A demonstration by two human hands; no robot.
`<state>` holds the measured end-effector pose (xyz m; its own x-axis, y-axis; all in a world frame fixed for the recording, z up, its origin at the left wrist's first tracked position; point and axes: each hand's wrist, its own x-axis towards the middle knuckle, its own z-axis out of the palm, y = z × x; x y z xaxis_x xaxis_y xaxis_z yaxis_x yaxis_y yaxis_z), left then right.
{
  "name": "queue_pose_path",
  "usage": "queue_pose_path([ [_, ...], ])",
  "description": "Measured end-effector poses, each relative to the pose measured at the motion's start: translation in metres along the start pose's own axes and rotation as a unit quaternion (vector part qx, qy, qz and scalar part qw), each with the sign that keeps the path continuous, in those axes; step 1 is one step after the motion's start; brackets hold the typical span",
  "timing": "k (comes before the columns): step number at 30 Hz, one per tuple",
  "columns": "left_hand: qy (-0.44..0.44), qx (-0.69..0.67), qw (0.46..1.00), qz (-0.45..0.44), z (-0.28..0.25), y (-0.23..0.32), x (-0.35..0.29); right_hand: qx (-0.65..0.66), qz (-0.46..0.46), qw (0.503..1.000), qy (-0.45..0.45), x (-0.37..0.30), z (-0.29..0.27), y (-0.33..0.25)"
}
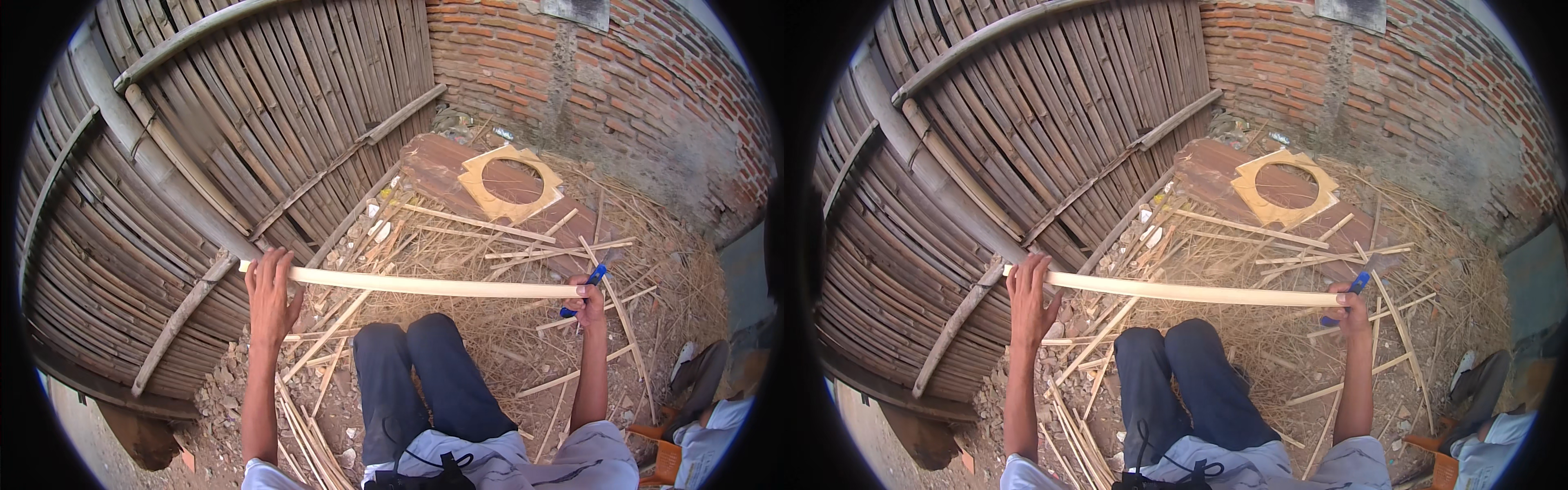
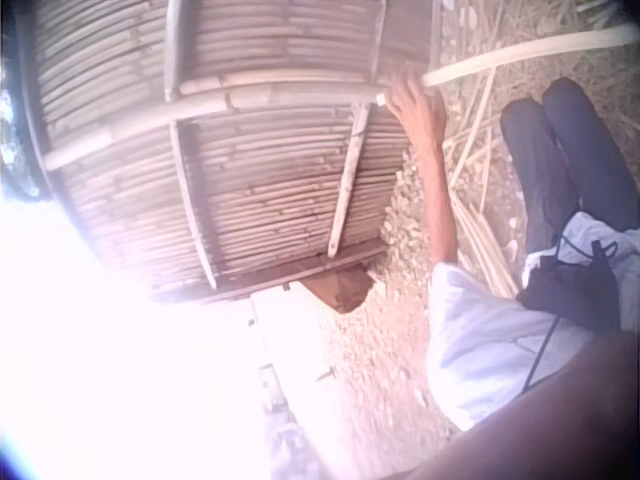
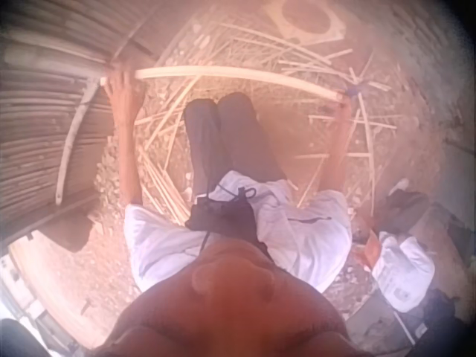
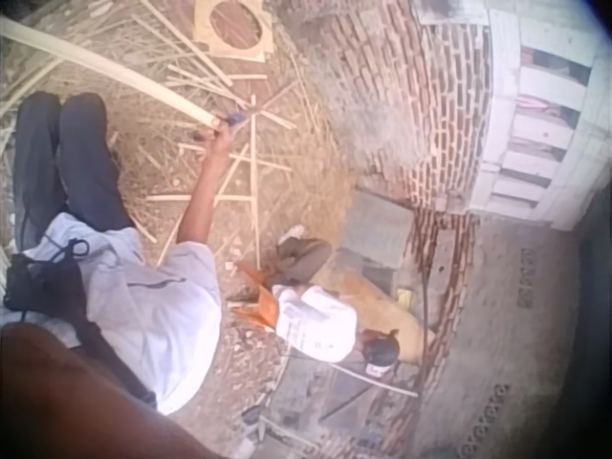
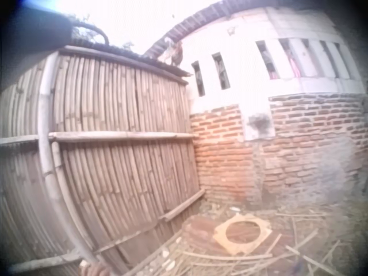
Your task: The person sits on the ground and uses a utility knife to shave and smooth a long, thin bamboo strip. They repeatedly scrape along the length of the strip, rotating it to work different sides, and discard small shavings onto the ground.
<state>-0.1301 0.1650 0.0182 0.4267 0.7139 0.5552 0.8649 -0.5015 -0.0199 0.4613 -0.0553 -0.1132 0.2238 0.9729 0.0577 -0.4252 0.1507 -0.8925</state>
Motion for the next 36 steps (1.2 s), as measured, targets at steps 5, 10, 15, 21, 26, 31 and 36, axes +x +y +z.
queue_pose_path([
  [5,-0.008,-0.022,0.998,0.056,-0.014,-0.024,-0.004,0.019,-0.026,0.999,-0.006,0.010,-0.037,-0.008],
  [10,-0.111,-0.057,0.992,0.032,-0.023,-0.042,-0.010,-0.008,-0.016,1.000,0.002,0.023,-0.045,-0.036],
  [15,-0.193,-0.086,0.977,0.021,-0.023,-0.035,-0.010,-0.097,-0.049,0.981,0.161,0.063,-0.026,-0.073],
  [21,-0.162,-0.125,0.976,-0.075,-0.001,0.026,-0.018,-0.168,-0.142,0.894,0.391,0.068,-0.026,-0.055],
  [26,-0.155,-0.266,0.938,-0.160,0.025,0.113,-0.029,-0.129,-0.060,0.961,0.236,0.038,0.103,0.008],
  [31,-0.164,-0.424,0.870,-0.192,0.022,0.184,-0.027,-0.121,-0.052,0.985,0.115,0.026,0.195,0.029],
  [36,-0.192,-0.508,0.814,-0.207,0.016,0.211,-0.040,-0.175,-0.086,0.979,0.066,0.034,0.237,0.024],
])
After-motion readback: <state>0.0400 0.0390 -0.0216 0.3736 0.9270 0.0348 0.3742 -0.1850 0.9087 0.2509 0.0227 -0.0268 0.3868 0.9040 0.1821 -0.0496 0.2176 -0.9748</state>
